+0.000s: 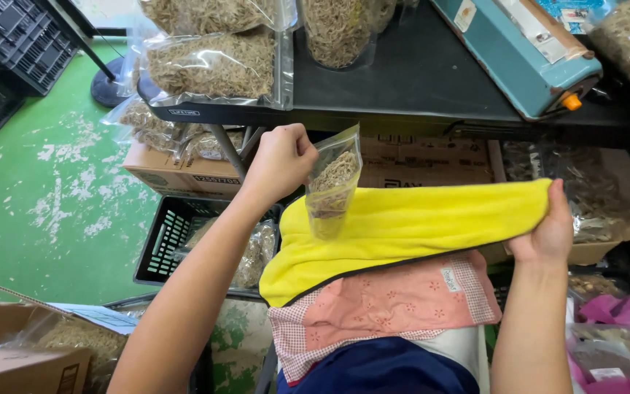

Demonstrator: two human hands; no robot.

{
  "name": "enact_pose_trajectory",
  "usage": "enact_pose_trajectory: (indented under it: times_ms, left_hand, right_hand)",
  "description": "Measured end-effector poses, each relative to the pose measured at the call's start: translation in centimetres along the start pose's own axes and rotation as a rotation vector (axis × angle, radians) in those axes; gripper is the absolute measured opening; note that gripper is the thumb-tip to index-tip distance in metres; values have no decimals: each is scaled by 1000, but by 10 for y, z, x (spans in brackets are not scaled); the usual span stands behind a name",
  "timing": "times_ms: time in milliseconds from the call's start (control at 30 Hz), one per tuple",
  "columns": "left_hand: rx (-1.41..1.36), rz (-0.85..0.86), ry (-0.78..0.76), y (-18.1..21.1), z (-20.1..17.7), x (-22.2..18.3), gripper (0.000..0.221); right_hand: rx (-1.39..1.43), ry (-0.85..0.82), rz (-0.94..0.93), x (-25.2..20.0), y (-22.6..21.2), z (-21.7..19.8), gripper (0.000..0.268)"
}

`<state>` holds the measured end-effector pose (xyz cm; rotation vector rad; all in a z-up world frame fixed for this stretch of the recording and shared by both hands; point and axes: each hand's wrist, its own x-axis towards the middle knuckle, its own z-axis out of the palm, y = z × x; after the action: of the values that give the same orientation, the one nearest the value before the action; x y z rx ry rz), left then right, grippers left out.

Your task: The person fills plastic bags with dried food ingredients and seals them using a heat sealer tool.

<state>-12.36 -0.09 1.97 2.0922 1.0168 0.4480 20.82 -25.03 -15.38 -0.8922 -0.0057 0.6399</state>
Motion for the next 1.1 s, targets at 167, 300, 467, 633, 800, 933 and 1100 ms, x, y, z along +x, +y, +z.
enact_pose_trajectory:
  times_ms: [167,300,467,633,800,933,1100]
  left_hand:
    - [-17,65,14,-10,19,14,22]
    - [-61,108,34,-17,29,20,17]
    - [-45,76,104,-44,31,41,16]
    - [-106,54,142,-60,30,38,16]
    - [-451,211,27,-51,23,-23,19]
    - [-390,218,97,-62,35,-28,20]
    - [-291,224,203,-59,38,-28,16]
  right_hand:
    - [-127,-524,-201,-36,29,68,42]
    - [-816,-961,-764,-97,51,168,22]
    - [-1137,-1039,-1155,-106,91,208,24]
    - [-1275,-996,-1148,-109,92,226,29]
    - [-1345,-924,-965,-105,79,238,31]
    - [-1438,-1035,-887,-117,61,252,46]
    - [-1444,-1009,-943,-117,64,255,55]
